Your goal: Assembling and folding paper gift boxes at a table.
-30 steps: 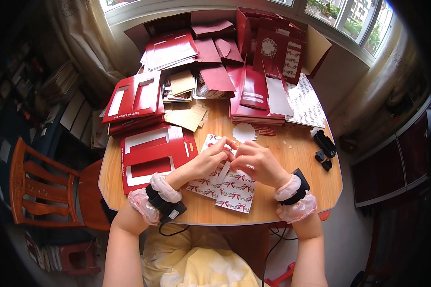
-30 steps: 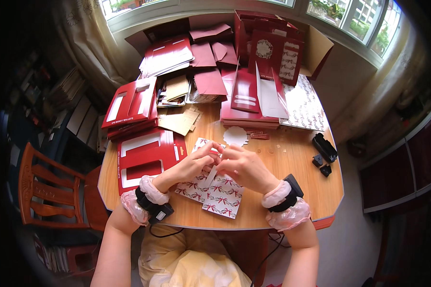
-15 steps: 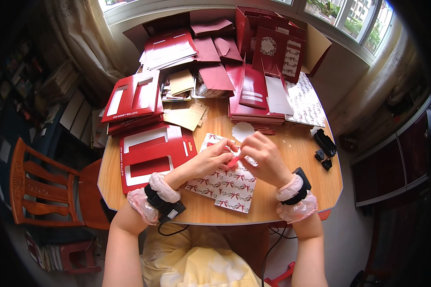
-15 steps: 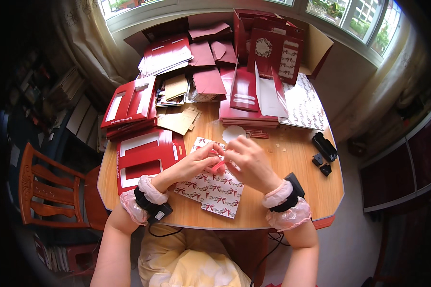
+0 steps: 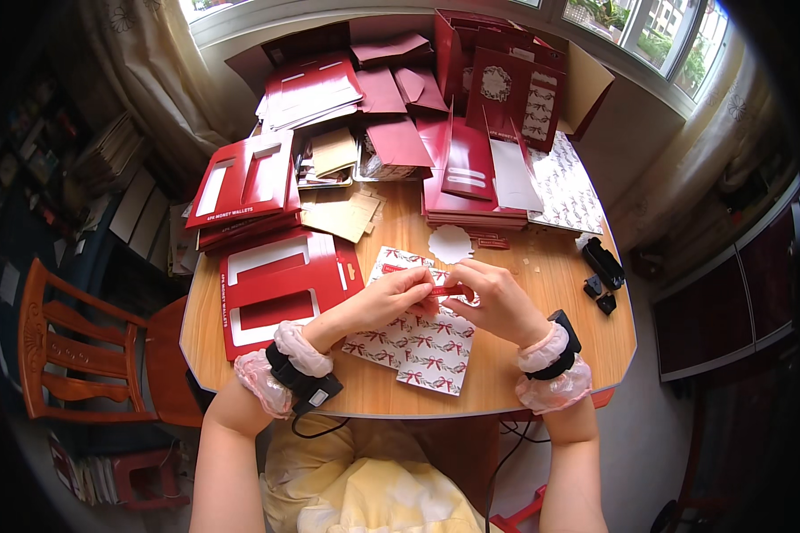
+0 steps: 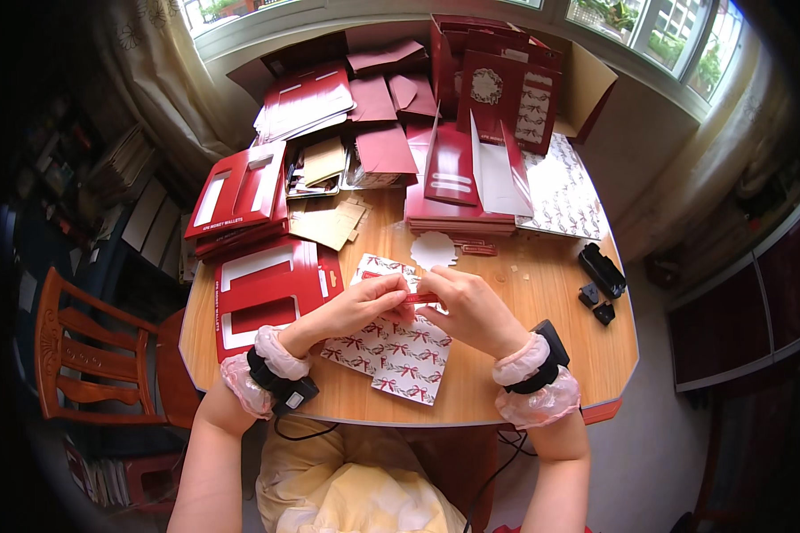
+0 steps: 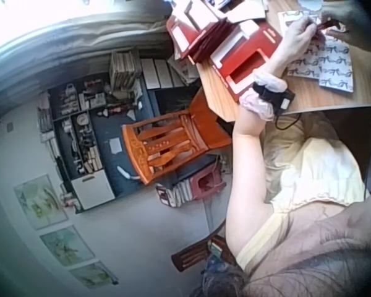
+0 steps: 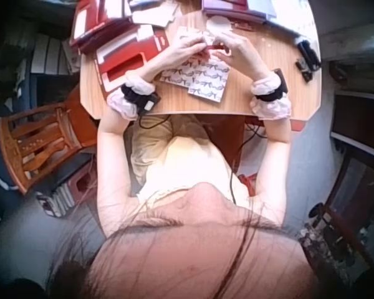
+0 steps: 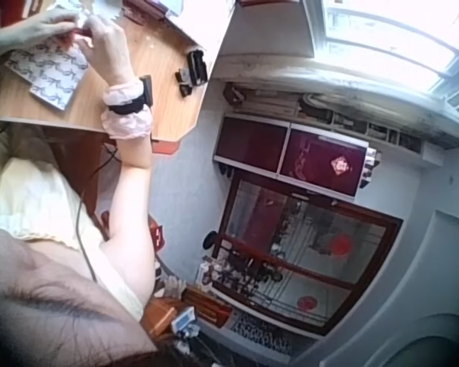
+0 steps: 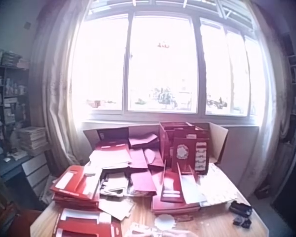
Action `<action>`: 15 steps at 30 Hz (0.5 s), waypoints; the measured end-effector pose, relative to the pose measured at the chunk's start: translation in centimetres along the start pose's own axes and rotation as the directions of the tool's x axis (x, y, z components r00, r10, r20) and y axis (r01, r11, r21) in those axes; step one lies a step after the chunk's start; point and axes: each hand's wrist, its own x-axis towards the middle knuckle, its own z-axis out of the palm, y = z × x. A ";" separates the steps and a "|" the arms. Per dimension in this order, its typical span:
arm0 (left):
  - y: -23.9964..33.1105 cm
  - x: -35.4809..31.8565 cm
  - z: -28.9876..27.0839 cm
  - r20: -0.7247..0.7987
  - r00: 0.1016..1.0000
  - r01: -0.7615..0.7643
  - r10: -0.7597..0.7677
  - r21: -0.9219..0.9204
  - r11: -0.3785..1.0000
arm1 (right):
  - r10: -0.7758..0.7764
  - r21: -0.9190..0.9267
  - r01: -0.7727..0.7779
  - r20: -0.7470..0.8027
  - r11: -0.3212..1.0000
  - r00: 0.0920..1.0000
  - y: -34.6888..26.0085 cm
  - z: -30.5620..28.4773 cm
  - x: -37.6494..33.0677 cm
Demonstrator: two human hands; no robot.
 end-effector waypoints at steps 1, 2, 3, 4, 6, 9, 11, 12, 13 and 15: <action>0.0 -0.1 0.0 -0.003 1.000 -0.004 0.004 -0.012 1.000 | 0.018 0.069 -0.018 -0.002 0.997 1.000 -0.2 -0.2 0.0; 0.0 0.0 0.1 -0.003 1.000 -0.008 0.008 -0.026 1.000 | 0.039 0.136 -0.038 -0.003 0.990 0.999 -0.3 -0.4 0.0; -0.1 0.0 0.1 -0.002 1.000 -0.008 0.008 -0.027 1.000 | 0.040 0.135 -0.039 -0.003 0.990 0.999 -0.2 -0.3 -0.2; -0.2 0.0 0.1 -0.008 1.000 -0.019 0.019 0.002 1.000 | 0.056 0.142 -0.053 -0.016 0.988 0.998 0.0 -0.1 -0.3; -0.2 0.0 0.1 -0.018 0.999 -0.028 0.029 0.031 0.999 | 0.070 0.152 -0.064 -0.029 0.986 0.997 0.0 0.1 -0.3; 0.1 -0.1 0.2 -0.026 1.000 -0.014 0.016 0.065 0.998 | 0.099 0.171 -0.094 -0.023 0.981 0.995 -0.4 -0.3 -0.1; 0.6 -0.3 0.4 -0.018 0.999 -0.042 0.046 0.147 0.988 | 0.114 0.125 -0.105 -0.074 0.987 0.991 -0.3 -1.0 -0.1; 0.8 -0.4 0.5 -0.017 0.999 -0.043 0.046 0.147 0.988 | 0.115 0.124 -0.106 -0.074 0.987 0.991 -0.2 -1.5 -0.2; 1.1 -0.5 0.7 0.003 0.998 -0.059 0.059 0.209 0.976 | 0.180 0.106 -0.173 -0.052 0.979 0.982 0.0 -1.9 -0.3; 1.6 -0.8 0.8 0.017 0.998 -0.070 0.068 0.274 0.959 | 0.239 0.092 -0.235 -0.031 0.967 0.971 0.0 -2.1 -0.3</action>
